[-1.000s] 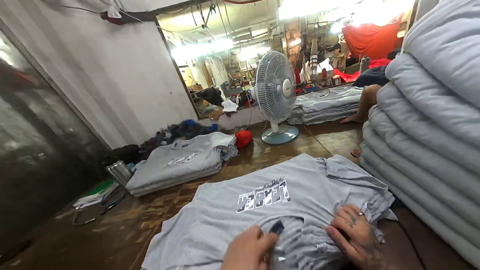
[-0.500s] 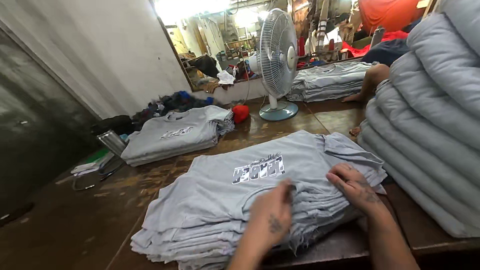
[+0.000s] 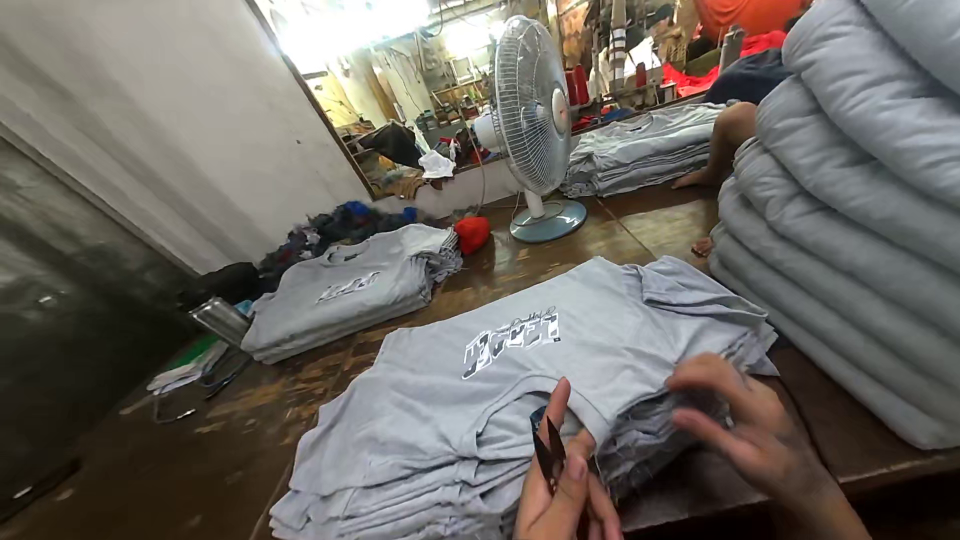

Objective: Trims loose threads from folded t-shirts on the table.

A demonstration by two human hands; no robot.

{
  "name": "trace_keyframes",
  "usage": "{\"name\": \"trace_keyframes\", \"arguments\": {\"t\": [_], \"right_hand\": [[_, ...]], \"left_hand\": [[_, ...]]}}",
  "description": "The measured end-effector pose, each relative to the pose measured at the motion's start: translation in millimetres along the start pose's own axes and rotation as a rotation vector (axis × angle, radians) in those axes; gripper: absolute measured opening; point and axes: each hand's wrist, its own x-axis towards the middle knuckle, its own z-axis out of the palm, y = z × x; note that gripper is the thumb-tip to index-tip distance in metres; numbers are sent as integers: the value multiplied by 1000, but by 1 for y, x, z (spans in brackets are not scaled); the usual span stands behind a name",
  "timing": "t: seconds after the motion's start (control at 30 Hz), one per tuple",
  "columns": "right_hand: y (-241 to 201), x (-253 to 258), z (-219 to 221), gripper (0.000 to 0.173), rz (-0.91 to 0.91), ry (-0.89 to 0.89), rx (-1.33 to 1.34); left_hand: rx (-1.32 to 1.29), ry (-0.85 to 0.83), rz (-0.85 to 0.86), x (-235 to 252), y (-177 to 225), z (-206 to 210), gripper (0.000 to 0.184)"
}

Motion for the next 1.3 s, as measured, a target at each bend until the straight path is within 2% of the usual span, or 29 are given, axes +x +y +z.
{"name": "trace_keyframes", "arguments": {"t": [0.07, 0.13, 0.23, 0.37, 0.4, 0.5, 0.57, 0.6, 0.67, 0.73, 0.77, 0.93, 1.07, 1.17, 1.3], "right_hand": [[-19, 3, 15, 33, -122, -15, 31], [-16, 1, 38, 21, -245, 10, 32], [-18, -11, 39, 15, -277, 32, 249], [-42, -26, 9, 29, -161, -365, 461], [-46, -26, 3, 32, -136, -393, 480], [-33, -24, -1, 54, -75, -198, 344], [-19, -17, 10, 68, -29, -84, 192], [-14, -14, 20, 67, -12, -58, 163], [-13, -13, 39, 47, -1, -24, 150], [-14, -16, 47, 30, -1, -20, 232], [-12, -19, 50, 29, -4, -15, 288], [4, -30, 41, 31, 2, -103, 635], [-2, -14, 34, 50, 79, -175, 488], [-10, -9, 45, 34, 12, -84, 445], [-4, -24, 47, 33, -6, -55, 662]], "left_hand": [[-55, -21, 1, -1, -2, 0, 71], [-108, -59, -15, -2, -4, 3, 72], [-120, -76, -33, -2, -6, 3, 71], [-99, 49, -27, -5, -6, 5, 71], [-116, 74, -27, -7, -8, 6, 71], [-114, 77, 0, -9, -15, 12, 77], [14, 69, 44, -10, -20, 17, 85], [122, 56, 81, -10, -25, 19, 88], [328, 44, 177, -13, -34, 20, 85], [409, 13, 228, -13, -36, 15, 76], [417, -8, 219, -13, -31, 12, 75], [344, -14, 117, -14, -10, 5, 77], [269, 77, 151, -13, -11, 9, 78], [500, 41, 189, -12, -9, 8, 72], [1077, -106, 297, 6, 24, -17, 52]]}}
